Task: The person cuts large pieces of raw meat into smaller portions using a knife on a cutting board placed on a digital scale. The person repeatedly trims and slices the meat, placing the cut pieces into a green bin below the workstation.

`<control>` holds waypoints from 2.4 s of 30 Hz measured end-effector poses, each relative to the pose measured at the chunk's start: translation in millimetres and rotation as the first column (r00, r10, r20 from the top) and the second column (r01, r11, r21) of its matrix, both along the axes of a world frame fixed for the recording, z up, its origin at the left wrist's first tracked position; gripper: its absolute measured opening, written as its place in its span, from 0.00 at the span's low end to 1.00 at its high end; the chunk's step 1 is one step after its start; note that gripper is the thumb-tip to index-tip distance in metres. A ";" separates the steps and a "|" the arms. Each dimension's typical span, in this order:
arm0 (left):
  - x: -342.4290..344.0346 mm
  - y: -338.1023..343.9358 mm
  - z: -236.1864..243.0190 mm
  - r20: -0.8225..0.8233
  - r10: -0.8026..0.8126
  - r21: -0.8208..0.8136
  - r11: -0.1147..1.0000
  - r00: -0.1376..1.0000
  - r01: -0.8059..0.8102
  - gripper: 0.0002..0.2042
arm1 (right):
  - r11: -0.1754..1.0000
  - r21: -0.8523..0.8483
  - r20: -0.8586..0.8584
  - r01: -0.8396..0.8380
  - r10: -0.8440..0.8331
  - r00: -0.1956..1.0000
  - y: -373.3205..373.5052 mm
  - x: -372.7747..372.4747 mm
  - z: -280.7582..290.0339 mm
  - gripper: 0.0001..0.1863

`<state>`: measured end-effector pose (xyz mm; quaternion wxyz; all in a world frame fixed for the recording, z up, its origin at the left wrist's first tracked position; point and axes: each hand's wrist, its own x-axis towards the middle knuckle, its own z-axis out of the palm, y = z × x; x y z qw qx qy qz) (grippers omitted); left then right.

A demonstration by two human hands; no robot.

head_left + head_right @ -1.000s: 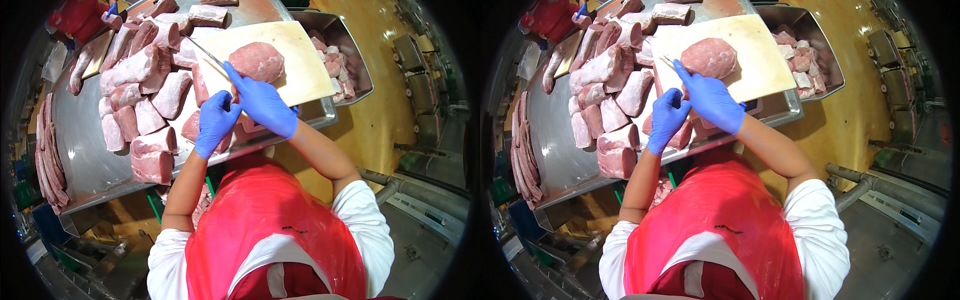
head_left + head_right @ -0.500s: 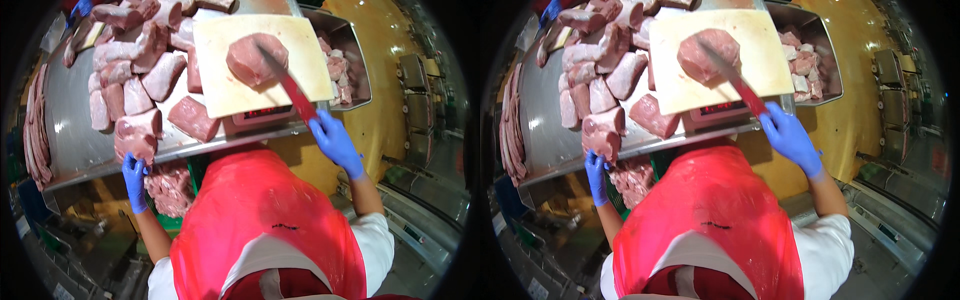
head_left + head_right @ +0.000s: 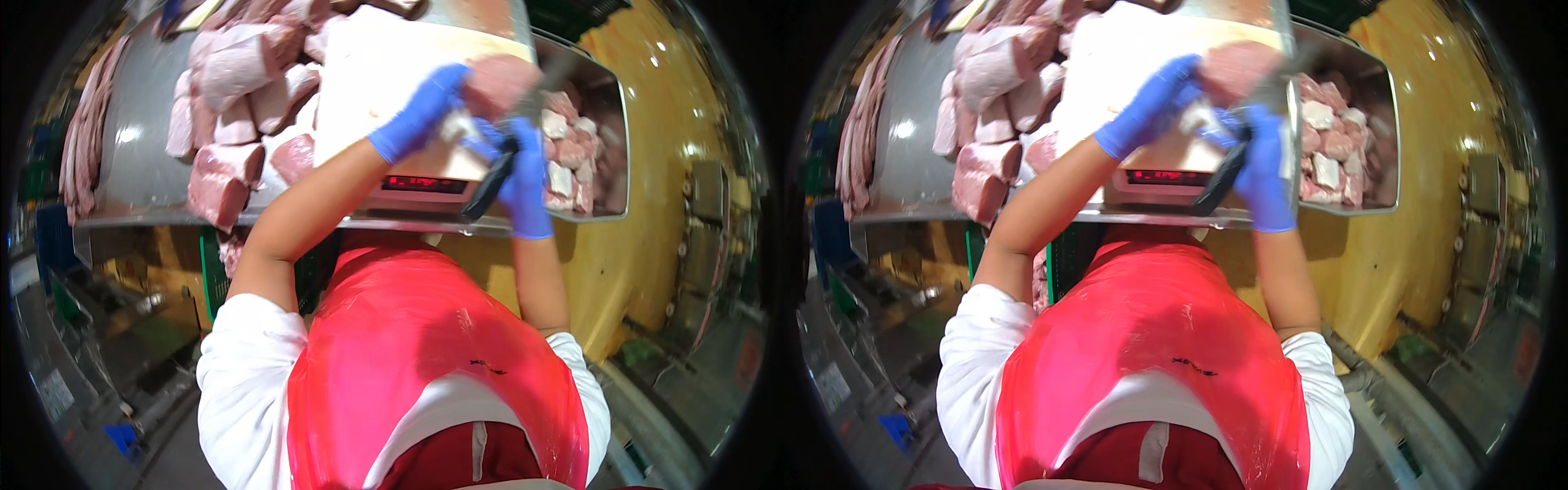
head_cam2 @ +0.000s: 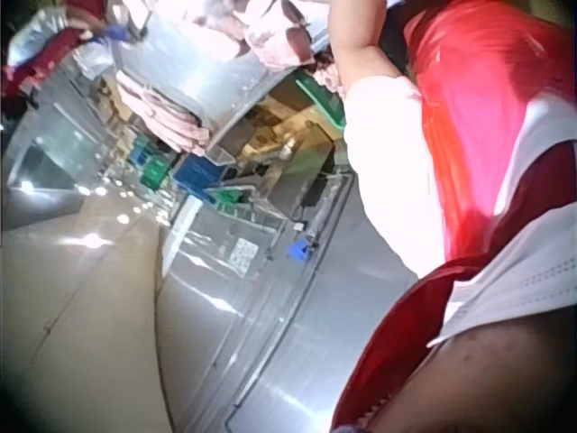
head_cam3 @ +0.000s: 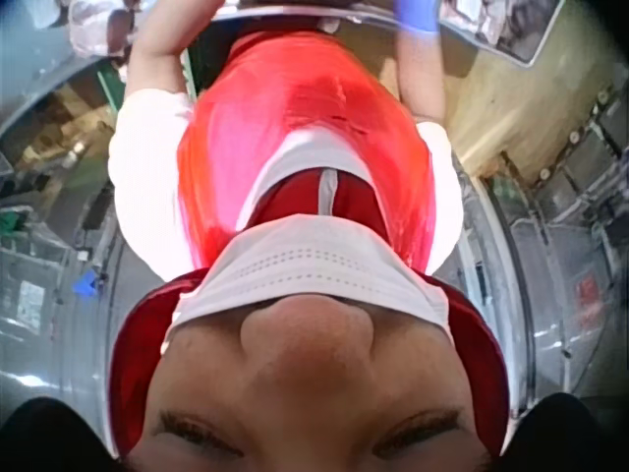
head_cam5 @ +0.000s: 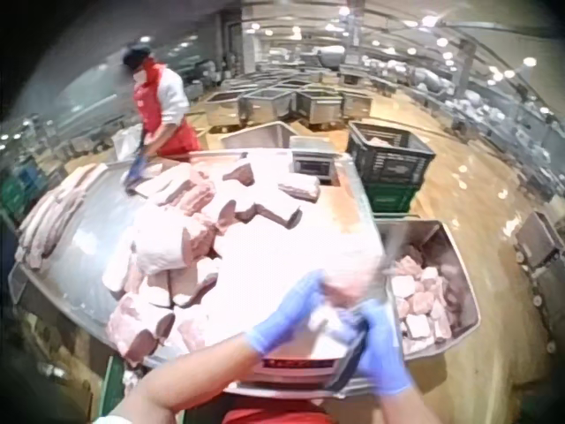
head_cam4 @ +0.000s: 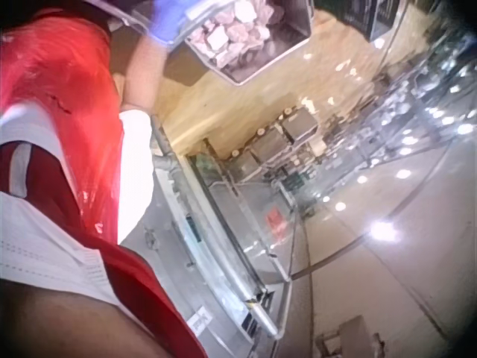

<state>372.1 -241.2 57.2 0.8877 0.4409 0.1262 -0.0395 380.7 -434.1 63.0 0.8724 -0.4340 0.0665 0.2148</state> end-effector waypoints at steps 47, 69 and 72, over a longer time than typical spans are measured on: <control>-146.5 242.1 -60.6 0.126 0.001 0.965 -0.234 0.992 -0.123 0.18 | 0.747 -0.665 0.250 -0.003 0.227 0.941 6.2 -35.5 19.3 0.13; -294.8 274.5 -124.7 0.172 0.682 0.961 -0.274 0.711 0.030 0.33 | 0.677 -0.735 0.239 0.027 0.222 0.946 17.6 -26.2 19.4 0.12; -285.2 215.1 -123.0 0.113 0.646 0.994 -0.070 0.755 -0.089 0.33 | 0.693 -0.721 0.212 0.017 0.197 0.957 18.8 -27.9 17.9 0.11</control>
